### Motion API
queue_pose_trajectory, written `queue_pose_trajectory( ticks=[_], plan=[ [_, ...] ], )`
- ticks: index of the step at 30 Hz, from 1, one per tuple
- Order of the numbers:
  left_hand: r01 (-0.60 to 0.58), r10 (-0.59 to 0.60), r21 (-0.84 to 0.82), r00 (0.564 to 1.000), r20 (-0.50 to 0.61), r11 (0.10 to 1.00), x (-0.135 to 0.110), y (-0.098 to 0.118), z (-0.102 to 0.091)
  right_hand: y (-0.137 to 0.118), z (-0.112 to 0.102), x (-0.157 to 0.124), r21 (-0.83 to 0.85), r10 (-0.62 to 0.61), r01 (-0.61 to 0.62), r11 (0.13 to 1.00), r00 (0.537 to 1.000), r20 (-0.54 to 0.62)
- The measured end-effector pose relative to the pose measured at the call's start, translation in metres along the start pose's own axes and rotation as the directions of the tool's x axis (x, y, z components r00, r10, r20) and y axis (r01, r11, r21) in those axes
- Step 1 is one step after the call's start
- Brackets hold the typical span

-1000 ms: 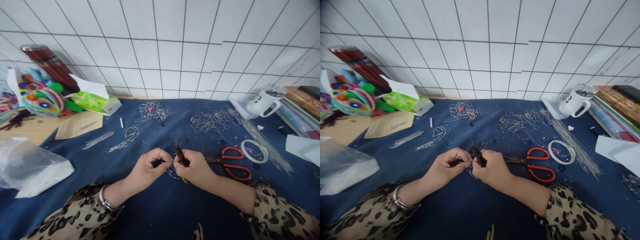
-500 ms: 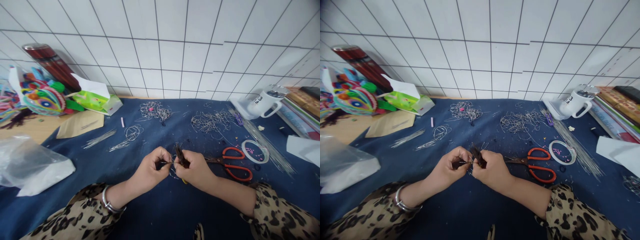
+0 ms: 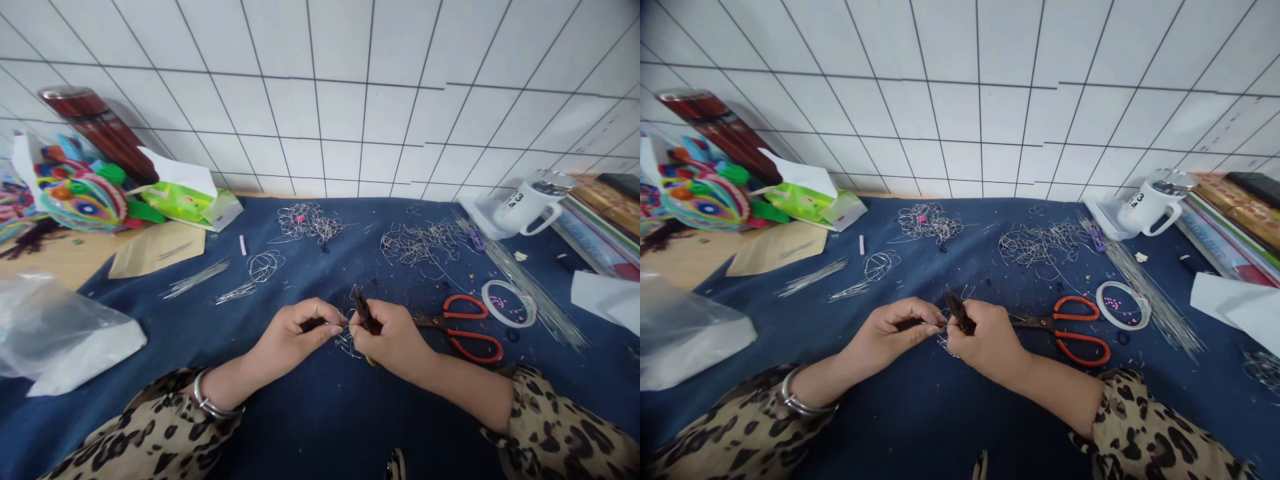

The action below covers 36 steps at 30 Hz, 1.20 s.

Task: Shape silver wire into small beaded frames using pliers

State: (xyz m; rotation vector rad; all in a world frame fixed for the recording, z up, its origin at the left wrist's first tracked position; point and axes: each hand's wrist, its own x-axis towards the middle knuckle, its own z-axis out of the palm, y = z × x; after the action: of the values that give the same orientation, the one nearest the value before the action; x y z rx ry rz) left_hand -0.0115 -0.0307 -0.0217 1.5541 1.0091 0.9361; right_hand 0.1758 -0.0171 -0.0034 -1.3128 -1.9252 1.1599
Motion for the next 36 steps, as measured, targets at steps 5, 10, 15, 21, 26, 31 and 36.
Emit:
queue_pose_trajectory(
  ticks=[5, 10, 15, 21, 26, 31, 36],
  plan=[
    [-0.159, 0.158, 0.176, 0.987, 0.021, 0.971, 0.002, 0.003, -0.009, 0.0, -0.002, 0.0, -0.002, -0.016, 0.016, 1.0, 1.0, -0.005],
    [-0.203, 0.22, 0.304, 0.975, -0.02, 0.931, 0.004, 0.005, -0.008, 0.002, -0.001, 0.0, 0.013, -0.045, 0.045, 0.999, 0.999, 0.002],
    [-0.261, 0.279, 0.368, 0.96, 0.004, 0.892, 0.001, 0.005, -0.005, 0.001, 0.0, 0.0, 0.014, -0.041, 0.04, 0.999, 0.999, 0.026],
    [-0.3, 0.301, 0.37, 0.952, 0.056, 0.879, 0.0, 0.006, -0.005, 0.001, 0.0, 0.0, 0.072, 0.018, -0.022, 0.997, 0.998, 0.055],
    [-0.121, 0.133, 0.207, 0.99, -0.043, 0.971, 0.004, 0.006, -0.009, -0.001, -0.004, 0.001, 0.217, 0.042, -0.064, 0.974, 0.994, 0.105],
    [-0.047, 0.046, -0.048, 0.998, -0.036, 0.998, 0.005, 0.0, -0.005, 0.001, -0.006, 0.002, 0.24, 0.04, -0.061, 0.969, 0.995, 0.093],
    [0.051, -0.044, -0.274, 0.999, 0.031, 0.96, 0.003, -0.005, -0.001, 0.003, -0.005, 0.002, 0.186, 0.032, -0.042, 0.982, 0.998, 0.06]
  ],
)
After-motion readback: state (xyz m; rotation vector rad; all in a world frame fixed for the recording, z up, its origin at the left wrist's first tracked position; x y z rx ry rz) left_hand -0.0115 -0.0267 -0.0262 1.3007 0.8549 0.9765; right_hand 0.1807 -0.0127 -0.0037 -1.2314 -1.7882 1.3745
